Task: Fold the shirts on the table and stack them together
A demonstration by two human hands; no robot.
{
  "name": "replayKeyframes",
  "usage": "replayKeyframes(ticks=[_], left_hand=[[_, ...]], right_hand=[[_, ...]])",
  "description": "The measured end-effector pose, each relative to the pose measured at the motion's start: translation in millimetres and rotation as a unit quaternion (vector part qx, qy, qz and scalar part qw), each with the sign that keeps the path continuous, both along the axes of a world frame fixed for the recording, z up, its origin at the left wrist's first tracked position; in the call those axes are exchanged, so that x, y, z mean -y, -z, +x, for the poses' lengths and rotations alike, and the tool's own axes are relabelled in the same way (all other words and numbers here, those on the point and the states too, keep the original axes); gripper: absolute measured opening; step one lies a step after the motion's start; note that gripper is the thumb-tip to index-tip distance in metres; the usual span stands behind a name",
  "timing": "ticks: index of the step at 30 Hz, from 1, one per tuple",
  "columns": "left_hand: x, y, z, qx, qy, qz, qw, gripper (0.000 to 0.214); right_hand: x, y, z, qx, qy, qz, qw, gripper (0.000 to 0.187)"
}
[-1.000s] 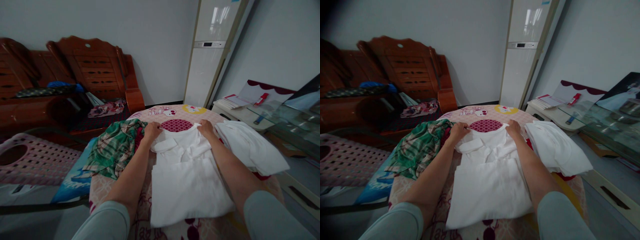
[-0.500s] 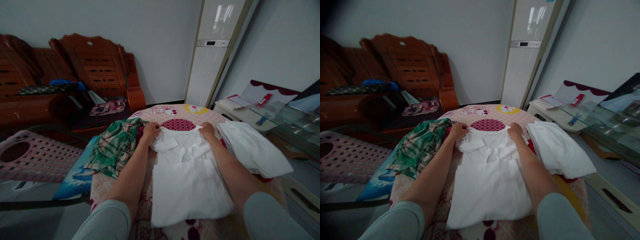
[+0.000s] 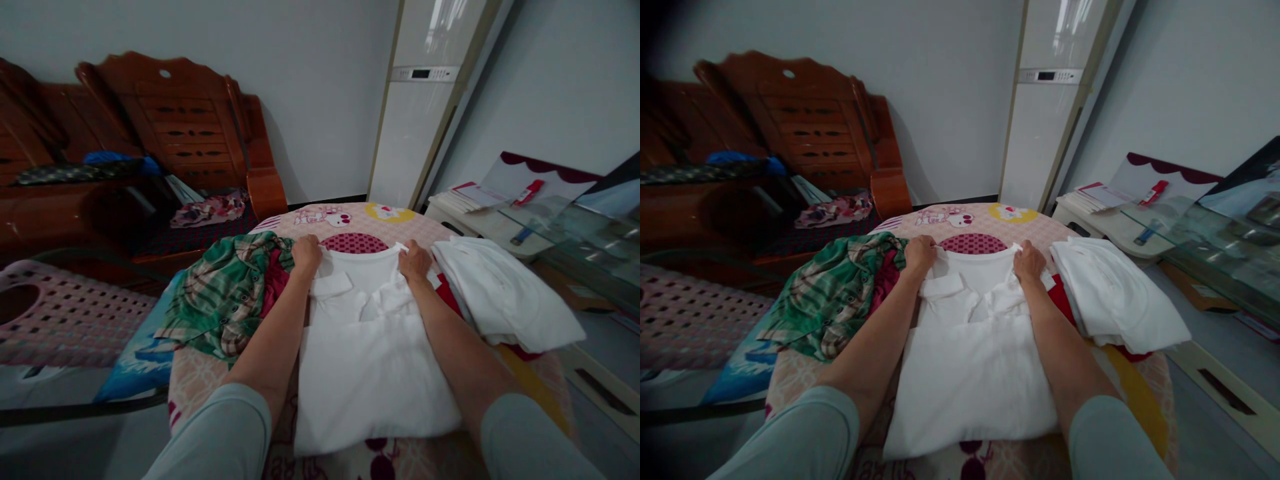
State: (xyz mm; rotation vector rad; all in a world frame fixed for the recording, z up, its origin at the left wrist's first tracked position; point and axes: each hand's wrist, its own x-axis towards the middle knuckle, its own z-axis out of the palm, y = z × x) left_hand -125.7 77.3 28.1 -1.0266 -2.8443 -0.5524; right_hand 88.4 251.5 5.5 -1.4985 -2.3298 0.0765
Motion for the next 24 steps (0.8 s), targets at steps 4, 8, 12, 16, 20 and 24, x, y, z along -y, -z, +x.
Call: replayKeyframes(ticks=[4, 8, 12, 16, 20, 24], left_hand=[[-0.8, 9.4, -2.6, 0.010, 0.012, -0.025, 1.000, 0.028], [-0.3, 18.6, -13.0, 0.035, 0.021, 0.013, 0.999, 0.026], [12.0, 5.5, -23.0, 0.045, 0.035, 0.101, 0.993, 0.036], [30.0, -30.4, -15.5, 0.045, 0.078, 0.163, 0.983, 0.030], [39.5, -48.4, 13.1, 0.095, 0.198, 0.072, 0.973, 0.024], [41.8, -33.4, 40.5, 0.082, 0.258, -0.017, 0.963, 0.018]], right_hand=[[0.0, 3.1, -2.8, 0.039, -0.017, -0.010, 0.999, 0.029], [-0.7, 4.8, -2.0, 0.024, -0.007, -0.013, 1.000, 0.030], [0.0, -8.7, 7.3, -0.057, 0.028, -0.033, 0.997, 0.037], [15.3, -40.7, 15.3, -0.098, -0.018, -0.008, 0.995, 0.040], [55.3, -60.2, 16.9, -0.114, -0.167, -0.036, 0.979, 0.027], [97.8, -42.5, 19.7, -0.124, -0.317, -0.111, 0.934, 0.022]])
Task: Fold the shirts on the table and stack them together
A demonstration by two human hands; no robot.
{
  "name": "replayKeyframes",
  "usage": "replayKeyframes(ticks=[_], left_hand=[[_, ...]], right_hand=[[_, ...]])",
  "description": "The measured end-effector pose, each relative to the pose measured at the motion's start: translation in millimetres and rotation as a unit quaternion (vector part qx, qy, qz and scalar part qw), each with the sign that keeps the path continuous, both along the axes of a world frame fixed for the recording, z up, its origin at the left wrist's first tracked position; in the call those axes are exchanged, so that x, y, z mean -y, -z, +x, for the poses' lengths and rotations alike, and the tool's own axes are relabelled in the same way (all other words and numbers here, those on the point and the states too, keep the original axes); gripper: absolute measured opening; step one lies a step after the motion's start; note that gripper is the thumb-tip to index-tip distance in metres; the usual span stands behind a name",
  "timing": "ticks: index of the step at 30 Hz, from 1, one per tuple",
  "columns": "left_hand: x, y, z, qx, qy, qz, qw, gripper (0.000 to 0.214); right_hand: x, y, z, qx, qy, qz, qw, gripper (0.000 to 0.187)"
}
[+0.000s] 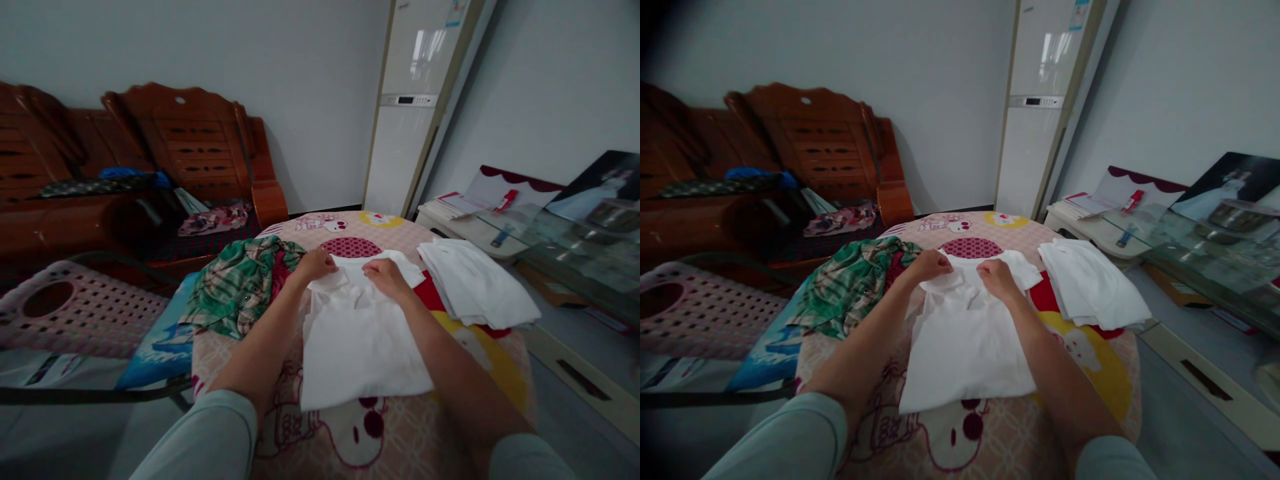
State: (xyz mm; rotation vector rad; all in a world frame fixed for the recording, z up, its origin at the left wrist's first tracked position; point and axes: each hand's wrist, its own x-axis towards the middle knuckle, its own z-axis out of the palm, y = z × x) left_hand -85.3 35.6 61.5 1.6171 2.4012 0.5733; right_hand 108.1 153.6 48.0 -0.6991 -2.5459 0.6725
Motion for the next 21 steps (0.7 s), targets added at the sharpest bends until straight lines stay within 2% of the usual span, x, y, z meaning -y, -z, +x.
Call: replayKeyframes(ticks=[4, 7, 9, 12, 14, 16, 19, 21], left_hand=[[0.4, 16.8, 5.0, -0.021, -0.012, -0.015, 1.000, 0.017], [0.4, 14.7, -3.2, -0.025, -0.026, -0.014, 0.999, 0.015], [0.8, 8.8, -8.6, -0.009, -0.009, -0.021, 1.000, 0.014], [2.2, 1.4, -8.0, 0.019, 0.058, -0.060, 0.996, 0.016], [3.0, 0.0, -1.0, -0.004, 0.085, -0.087, 0.993, 0.025], [3.0, 1.1, 8.0, -0.053, 0.088, -0.102, 0.989, 0.031], [1.7, 2.8, 13.9, -0.098, 0.063, -0.096, 0.989, 0.019], [1.7, 0.9, 8.0, -0.087, 0.050, -0.075, 0.992, 0.014]], right_hand=[[15.7, 30.1, 3.5, -0.027, -0.024, -0.020, 0.999, 0.023], [14.0, 41.8, 3.7, -0.038, -0.038, -0.017, 0.998, 0.023], [12.1, 44.9, 2.5, -0.042, -0.053, -0.015, 0.998, 0.020], [10.9, 47.0, 0.5, -0.044, -0.056, -0.013, 0.997, 0.017], [10.2, 48.0, 0.2, -0.045, -0.052, -0.019, 0.997, 0.016], [8.9, 48.6, 1.1, -0.047, -0.054, -0.031, 0.997, 0.016], [7.3, 49.5, 3.4, -0.040, -0.065, -0.038, 0.996, 0.017], [7.7, 50.6, 4.2, -0.031, -0.075, -0.025, 0.996, 0.016]])
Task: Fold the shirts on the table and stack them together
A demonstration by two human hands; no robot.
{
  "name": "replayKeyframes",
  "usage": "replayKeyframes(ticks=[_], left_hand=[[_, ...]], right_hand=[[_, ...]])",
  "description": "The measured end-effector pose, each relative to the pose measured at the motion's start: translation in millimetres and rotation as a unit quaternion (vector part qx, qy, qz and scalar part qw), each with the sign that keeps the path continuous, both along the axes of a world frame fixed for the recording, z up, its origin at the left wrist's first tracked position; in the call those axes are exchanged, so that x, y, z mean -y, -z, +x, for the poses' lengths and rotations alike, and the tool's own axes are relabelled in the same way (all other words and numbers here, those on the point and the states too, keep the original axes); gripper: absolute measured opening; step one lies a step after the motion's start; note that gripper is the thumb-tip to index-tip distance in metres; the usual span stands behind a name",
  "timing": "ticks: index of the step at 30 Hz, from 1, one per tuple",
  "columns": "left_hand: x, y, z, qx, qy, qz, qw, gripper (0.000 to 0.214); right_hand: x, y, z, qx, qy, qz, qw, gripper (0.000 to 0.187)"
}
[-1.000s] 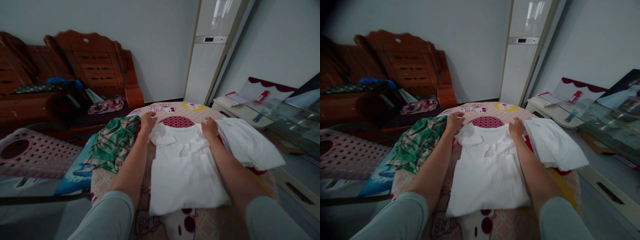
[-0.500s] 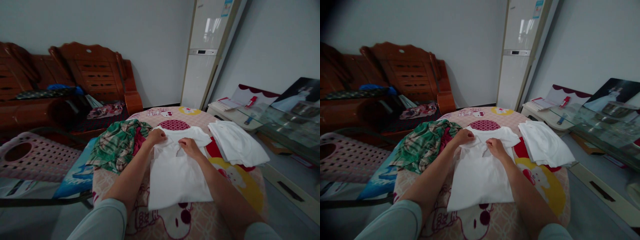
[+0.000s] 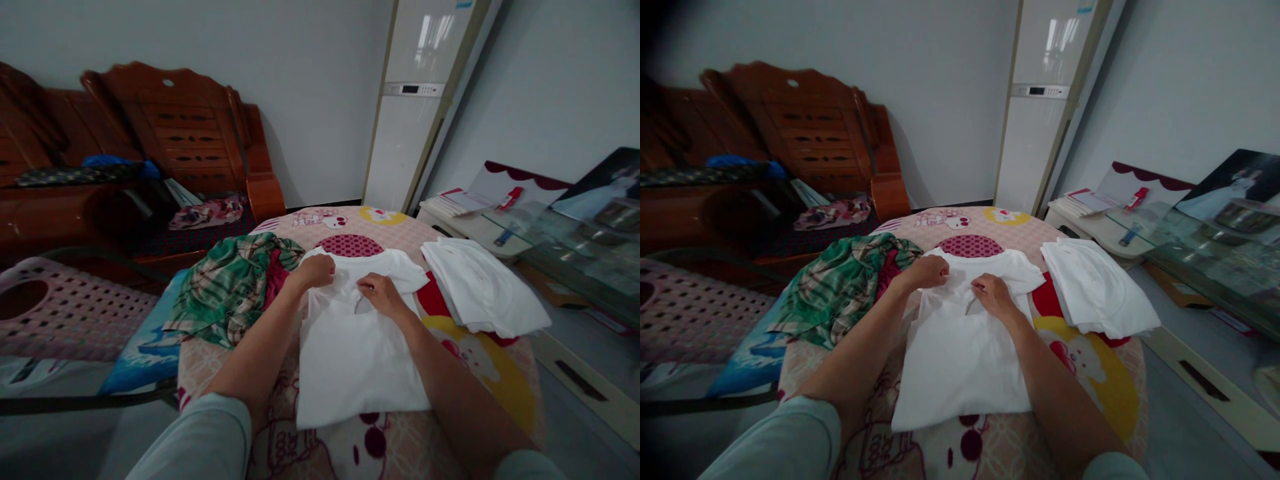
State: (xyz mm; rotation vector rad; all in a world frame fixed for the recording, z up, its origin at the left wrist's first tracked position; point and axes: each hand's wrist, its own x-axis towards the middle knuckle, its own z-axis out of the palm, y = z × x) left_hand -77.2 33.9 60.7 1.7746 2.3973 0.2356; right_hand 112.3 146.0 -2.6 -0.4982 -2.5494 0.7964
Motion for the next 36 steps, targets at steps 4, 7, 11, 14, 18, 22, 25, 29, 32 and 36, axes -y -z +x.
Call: replayKeyframes(ticks=[4, 7, 11, 14, 18, 22, 25, 29, 32, 36], left_hand=[[6.2, -14.0, -24.9, 0.101, 0.012, 0.080, 0.992, 0.011], [12.8, -26.5, -34.8, 0.190, 0.036, 0.139, 0.971, 0.015], [16.1, -35.9, -29.0, 0.231, 0.038, 0.181, 0.955, 0.019], [14.1, -38.1, -22.5, 0.227, 0.026, 0.210, 0.951, 0.021], [7.1, -37.1, -18.3, 0.203, 0.022, 0.255, 0.945, 0.021], [-4.7, -27.7, -5.5, 0.187, 0.051, 0.281, 0.940, 0.022], [-16.2, -9.1, 12.9, 0.173, 0.102, 0.274, 0.941, 0.023], [-30.6, 23.1, 30.3, 0.185, 0.179, 0.250, 0.934, 0.034], [-34.7, 36.0, 21.3, 0.156, 0.155, 0.276, 0.936, 0.040], [-24.7, 36.2, -20.2, 0.089, -0.062, 0.317, 0.942, 0.036]], right_hand=[[4.6, 2.7, -1.5, -0.010, 0.014, 0.018, 1.000, 0.021], [7.2, 2.3, -3.2, -0.031, 0.018, -0.036, 0.999, 0.035], [7.5, -2.3, -2.5, -0.052, 0.014, -0.107, 0.993, 0.038], [9.6, -8.8, -1.0, -0.067, 0.006, -0.132, 0.989, 0.018], [15.3, -20.6, 0.3, -0.128, 0.011, -0.198, 0.972, 0.014], [15.8, -29.9, 3.5, -0.122, -0.016, -0.369, 0.921, 0.054], [12.0, -32.3, 7.8, -0.066, -0.012, -0.450, 0.891, 0.063], [8.3, -32.0, 12.8, 0.010, 0.035, -0.471, 0.881, 0.044], [8.0, -31.8, 14.3, 0.030, 0.044, -0.466, 0.883, 0.041], [8.9, -30.9, 12.9, 0.038, 0.044, -0.460, 0.886, 0.035]])
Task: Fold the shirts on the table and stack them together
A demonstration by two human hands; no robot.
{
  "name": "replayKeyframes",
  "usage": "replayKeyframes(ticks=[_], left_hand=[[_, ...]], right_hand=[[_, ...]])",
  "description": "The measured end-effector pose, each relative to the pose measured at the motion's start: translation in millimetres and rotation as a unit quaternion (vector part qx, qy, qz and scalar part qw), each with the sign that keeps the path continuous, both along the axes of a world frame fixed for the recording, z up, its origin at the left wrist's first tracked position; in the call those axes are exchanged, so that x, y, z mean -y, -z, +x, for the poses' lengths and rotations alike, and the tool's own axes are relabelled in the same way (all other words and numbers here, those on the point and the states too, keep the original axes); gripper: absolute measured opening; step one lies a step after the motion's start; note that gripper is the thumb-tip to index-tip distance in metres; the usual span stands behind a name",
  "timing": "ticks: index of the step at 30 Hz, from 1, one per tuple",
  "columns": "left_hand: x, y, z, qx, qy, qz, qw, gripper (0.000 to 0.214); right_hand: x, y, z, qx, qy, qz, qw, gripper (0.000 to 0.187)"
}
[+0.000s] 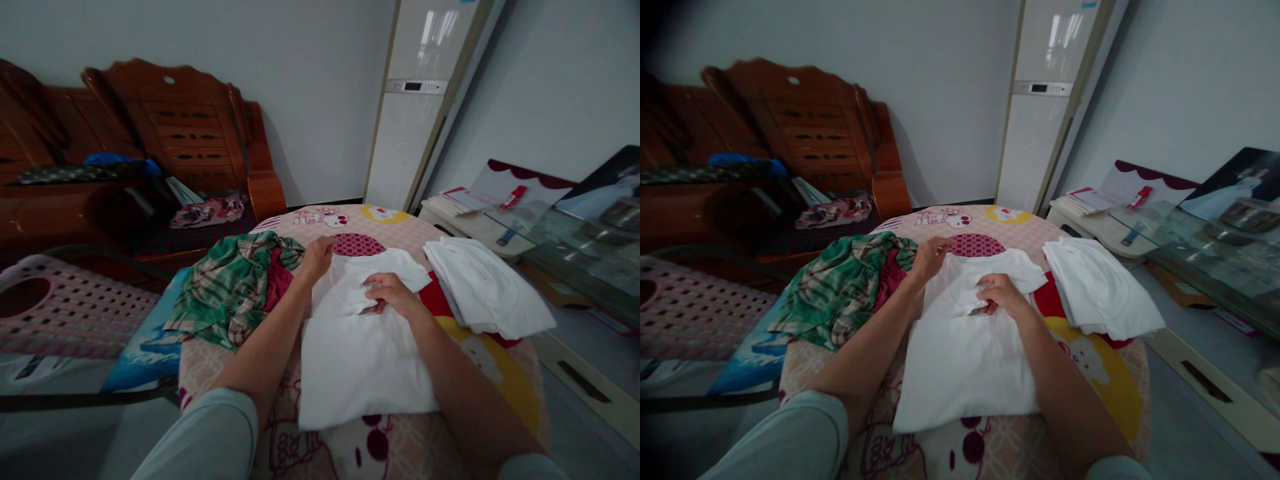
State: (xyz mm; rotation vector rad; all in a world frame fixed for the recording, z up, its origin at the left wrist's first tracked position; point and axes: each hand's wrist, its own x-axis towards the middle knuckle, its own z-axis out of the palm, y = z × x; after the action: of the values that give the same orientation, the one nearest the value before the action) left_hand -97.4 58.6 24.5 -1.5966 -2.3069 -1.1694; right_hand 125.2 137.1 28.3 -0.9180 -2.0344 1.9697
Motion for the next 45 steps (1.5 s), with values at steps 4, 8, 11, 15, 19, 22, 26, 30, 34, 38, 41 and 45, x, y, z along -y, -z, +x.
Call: replayKeyframes(ticks=[4, 8, 11, 15, 19, 22, 26, 30, 34, 38, 41, 45], left_hand=[[17.5, 4.8, -39.9, 0.020, -0.139, -0.058, 0.988, 0.039], [21.0, 17.2, -51.6, 0.020, -0.110, -0.123, 0.986, 0.040], [15.1, 21.9, -49.0, -0.008, -0.119, -0.149, 0.982, 0.038], [5.9, 14.7, -44.9, -0.062, -0.121, -0.219, 0.966, 0.035], [-3.2, -3.1, -47.0, -0.139, -0.069, -0.309, 0.938, 0.033], [-9.3, -9.1, -49.8, -0.192, -0.052, -0.330, 0.923, 0.036], [-12.0, 0.8, -49.3, -0.231, -0.016, -0.312, 0.921, 0.036], [-9.4, 5.2, -43.8, -0.204, -0.068, -0.301, 0.929, 0.034], [-11.3, -3.1, -25.4, -0.162, -0.068, -0.234, 0.956, 0.033], [-18.7, 2.3, 1.4, -0.130, 0.011, -0.186, 0.974, 0.032], [-22.4, 12.7, 11.7, -0.114, 0.039, -0.203, 0.972, 0.029], [-23.1, 18.4, 10.4, -0.104, 0.057, -0.209, 0.971, 0.028]], right_hand=[[4.4, 1.6, -5.3, 0.015, 0.035, 0.034, 0.999, 0.019], [8.7, 3.2, -9.8, 0.017, 0.056, 0.064, 0.996, 0.019], [8.5, 6.2, -11.2, 0.016, 0.061, 0.068, 0.996, 0.018], [6.9, 11.2, -14.1, 0.026, 0.079, 0.075, 0.994, 0.019], [7.5, 13.2, -17.7, 0.042, 0.101, 0.094, 0.989, 0.017], [8.6, 13.1, -19.5, 0.064, 0.104, 0.105, 0.987, 0.017], [9.6, 11.9, -20.4, 0.079, 0.111, 0.107, 0.985, 0.017], [10.4, 10.0, -19.7, 0.073, 0.110, 0.110, 0.985, 0.017], [11.6, 8.4, -19.7, 0.069, 0.116, 0.105, 0.985, 0.018], [12.5, 8.2, -19.9, 0.072, 0.122, 0.096, 0.985, 0.017], [12.5, 9.0, -19.2, 0.063, 0.118, 0.096, 0.986, 0.019], [11.7, 10.5, -18.4, 0.057, 0.111, 0.092, 0.988, 0.017]])
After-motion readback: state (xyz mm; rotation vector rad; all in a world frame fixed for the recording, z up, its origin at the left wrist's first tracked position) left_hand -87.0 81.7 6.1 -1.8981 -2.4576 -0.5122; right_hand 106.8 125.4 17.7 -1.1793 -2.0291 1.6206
